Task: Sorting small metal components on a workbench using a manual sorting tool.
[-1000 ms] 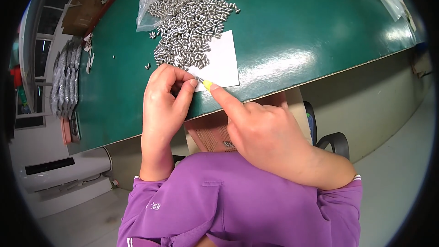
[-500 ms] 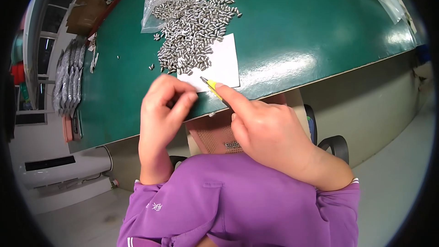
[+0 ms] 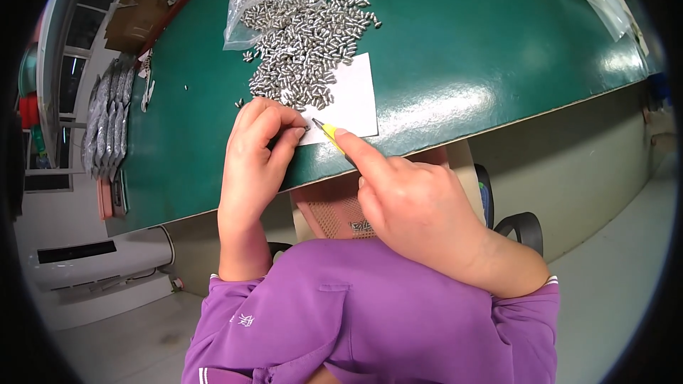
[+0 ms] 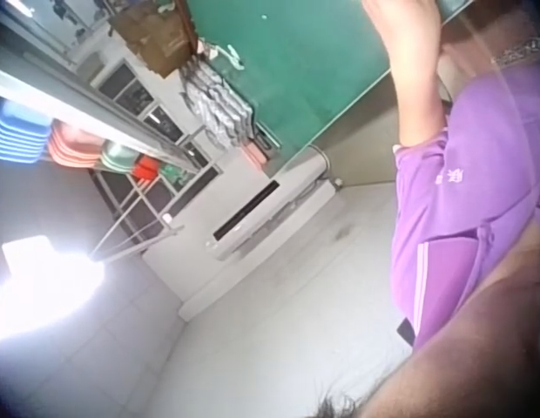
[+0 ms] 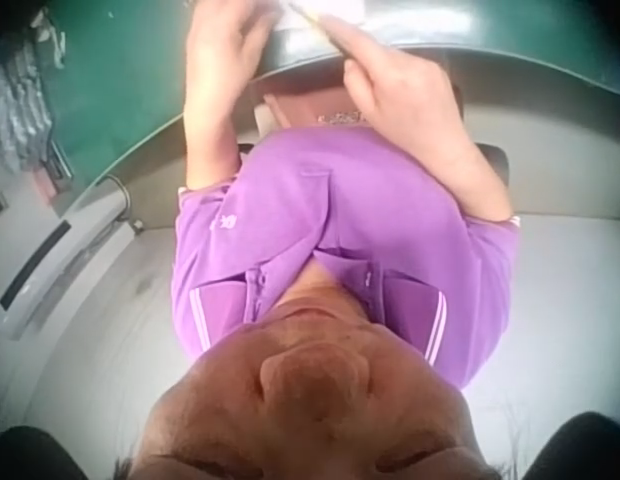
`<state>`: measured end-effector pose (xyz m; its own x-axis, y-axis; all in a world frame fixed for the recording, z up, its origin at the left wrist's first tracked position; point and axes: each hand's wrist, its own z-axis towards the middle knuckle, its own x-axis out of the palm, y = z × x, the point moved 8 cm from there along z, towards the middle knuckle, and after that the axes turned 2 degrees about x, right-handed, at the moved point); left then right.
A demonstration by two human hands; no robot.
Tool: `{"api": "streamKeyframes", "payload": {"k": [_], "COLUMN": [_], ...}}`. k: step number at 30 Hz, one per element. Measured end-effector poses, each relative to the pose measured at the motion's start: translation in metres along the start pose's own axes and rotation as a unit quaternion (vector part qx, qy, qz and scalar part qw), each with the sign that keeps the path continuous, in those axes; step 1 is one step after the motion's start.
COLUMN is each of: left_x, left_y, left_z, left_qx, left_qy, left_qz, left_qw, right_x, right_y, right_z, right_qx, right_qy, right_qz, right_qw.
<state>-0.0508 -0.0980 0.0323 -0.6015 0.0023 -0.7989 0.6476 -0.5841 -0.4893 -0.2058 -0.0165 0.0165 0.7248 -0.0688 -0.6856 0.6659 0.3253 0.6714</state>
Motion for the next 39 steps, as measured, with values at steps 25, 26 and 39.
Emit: {"api": "streamKeyframes", "payload": {"k": [25,26,39], "left_x": [0.005,0.007,0.007], "left_y": [0.007,0.01,0.009], "left_z": [-0.002,-0.002,0.0], "left_qx": [-0.037,-0.055,-0.053], "left_qy": [-0.008,-0.003,-0.008], "left_qz": [-0.008,-0.025,-0.037], "left_qw": [0.999,0.998,0.998], "right_x": [0.001,0.001,0.004], "right_y": [0.003,0.004,0.005], "right_z": [-0.002,-0.002,0.003], "right_qx": [-0.005,-0.005,-0.01], "right_qy": [-0.002,-0.002,0.02], "right_qz": [-0.039,-0.038,-0.037], "right_qw": [0.999,0.999,0.999]}}
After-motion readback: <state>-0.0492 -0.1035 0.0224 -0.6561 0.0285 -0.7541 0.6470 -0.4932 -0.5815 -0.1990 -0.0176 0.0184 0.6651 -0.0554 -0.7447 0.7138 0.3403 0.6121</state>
